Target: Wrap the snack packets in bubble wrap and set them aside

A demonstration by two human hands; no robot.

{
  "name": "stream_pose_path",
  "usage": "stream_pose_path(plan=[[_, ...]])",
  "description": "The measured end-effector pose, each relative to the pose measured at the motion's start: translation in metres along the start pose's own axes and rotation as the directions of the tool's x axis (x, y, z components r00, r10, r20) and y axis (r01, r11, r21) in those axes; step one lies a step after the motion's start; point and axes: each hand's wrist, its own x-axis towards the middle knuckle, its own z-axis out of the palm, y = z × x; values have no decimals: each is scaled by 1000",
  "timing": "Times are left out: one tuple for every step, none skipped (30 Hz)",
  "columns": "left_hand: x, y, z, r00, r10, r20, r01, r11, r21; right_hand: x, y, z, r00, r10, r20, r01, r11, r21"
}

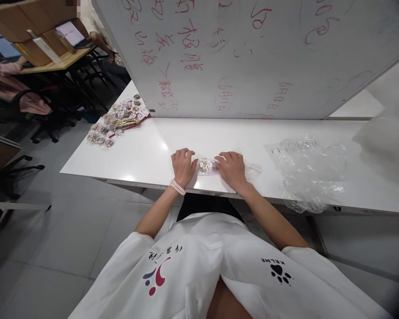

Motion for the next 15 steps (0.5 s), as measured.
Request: stream_pose_path(plan=[[-14, 2, -5, 995, -76, -66, 67, 989, -128, -6, -5, 3, 999, -45, 18, 44, 998, 37], [-29, 4, -11, 976, -193, -105, 157, 948, -277, -12, -8, 7, 995, -81, 53, 77, 994, 71], [-45, 5, -16, 934, -341, -109, 264, 860, -436, -18, -11, 12, 990, -103, 95, 94, 991, 98], [-59, 5, -21, 867, -494, -70, 365, 723, -587, -22, -13, 16, 985, -110, 135, 94, 989, 117], [-71, 5, -26, 781, -624, 0, 439, 549, -711, -25, -13, 20, 981, -103, 164, 83, 988, 128], [-80, 2, -31, 696, -713, 87, 477, 368, -798, -27, -13, 22, 979, -90, 181, 66, 989, 134], [-85, -1, -35, 627, -760, 174, 485, 205, -850, -28, -13, 25, 979, -78, 189, 52, 989, 139], [-86, -5, -38, 582, -773, 254, 480, 74, -874, -29, -13, 26, 979, -70, 189, 43, 988, 147], [-83, -10, -40, 561, -762, 324, 478, -21, -878, -29, -12, 26, 980, -67, 185, 38, 987, 156], [-77, -15, -41, 556, -740, 378, 487, -78, -870, -28, -12, 26, 981, -69, 180, 38, 985, 167], [-67, -20, -41, 564, -709, 423, 515, -99, -852, -28, -12, 25, 982, -72, 175, 40, 983, 177], [-57, -23, -39, 581, -670, 462, 557, -86, -826, -28, -12, 24, 982, -74, 171, 41, 982, 186], [-46, -24, -34, 608, -625, 489, 599, -43, -800, -28, -12, 24, 983, -74, 168, 41, 980, 194], [-36, -23, -28, 646, -577, 500, 627, 27, -779, -28, -12, 23, 983, -74, 165, 40, 979, 201], [-28, -18, -19, 695, -523, 494, 631, 114, -767, -28, -12, 24, 984, -73, 162, 38, 978, 207]])
